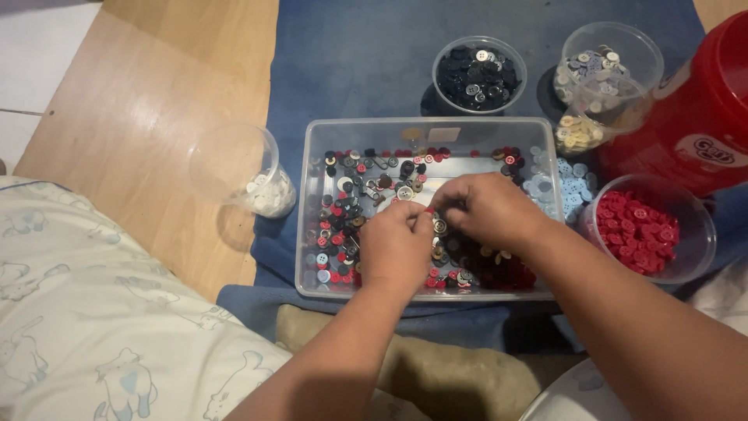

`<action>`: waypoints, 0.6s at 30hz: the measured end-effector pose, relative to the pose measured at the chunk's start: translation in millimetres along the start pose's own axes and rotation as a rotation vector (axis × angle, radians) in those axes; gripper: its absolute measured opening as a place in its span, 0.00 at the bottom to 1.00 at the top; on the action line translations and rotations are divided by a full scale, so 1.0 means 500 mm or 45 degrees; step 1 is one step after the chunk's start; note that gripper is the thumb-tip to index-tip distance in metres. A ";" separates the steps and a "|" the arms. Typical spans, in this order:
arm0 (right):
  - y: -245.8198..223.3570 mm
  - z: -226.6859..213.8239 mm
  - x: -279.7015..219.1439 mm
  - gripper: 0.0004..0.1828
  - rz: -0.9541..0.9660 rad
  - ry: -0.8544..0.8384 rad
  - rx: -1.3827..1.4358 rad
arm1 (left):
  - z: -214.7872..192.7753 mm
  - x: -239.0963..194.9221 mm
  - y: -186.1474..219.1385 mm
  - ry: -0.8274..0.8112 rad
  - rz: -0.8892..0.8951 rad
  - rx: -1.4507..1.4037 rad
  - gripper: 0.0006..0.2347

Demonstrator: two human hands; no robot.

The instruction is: The person sorts mixed buttons from a clear plastic bin into separate containers by color. They repeatedly pick red buttons and place them into a small clear container, while other containers hold black, white, and blue buttons.

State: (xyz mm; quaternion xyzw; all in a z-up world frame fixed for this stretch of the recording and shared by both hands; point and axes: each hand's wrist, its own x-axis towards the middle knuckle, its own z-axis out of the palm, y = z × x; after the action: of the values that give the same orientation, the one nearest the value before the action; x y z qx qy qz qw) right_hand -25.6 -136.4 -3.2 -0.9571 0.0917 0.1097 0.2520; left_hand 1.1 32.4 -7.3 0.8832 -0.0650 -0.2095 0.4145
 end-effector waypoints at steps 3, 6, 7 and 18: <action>0.010 0.017 0.013 0.08 -0.136 0.015 0.000 | -0.005 -0.007 0.007 -0.007 -0.050 -0.054 0.08; 0.026 0.049 0.023 0.09 -0.256 -0.008 -0.174 | -0.006 -0.004 0.009 -0.026 -0.026 -0.012 0.09; 0.029 0.056 0.025 0.08 -0.220 -0.007 -0.219 | -0.006 0.000 0.009 -0.013 -0.024 -0.021 0.09; -0.001 0.009 0.017 0.09 0.146 -0.204 -0.260 | -0.007 -0.002 0.013 -0.009 -0.031 -0.018 0.09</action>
State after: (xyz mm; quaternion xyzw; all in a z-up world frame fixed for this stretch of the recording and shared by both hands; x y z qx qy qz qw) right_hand -18.0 -134.6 -8.9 -0.9592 0.1141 0.2087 0.1530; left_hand 1.9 31.0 0.0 0.8802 -0.0544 -0.2181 0.4180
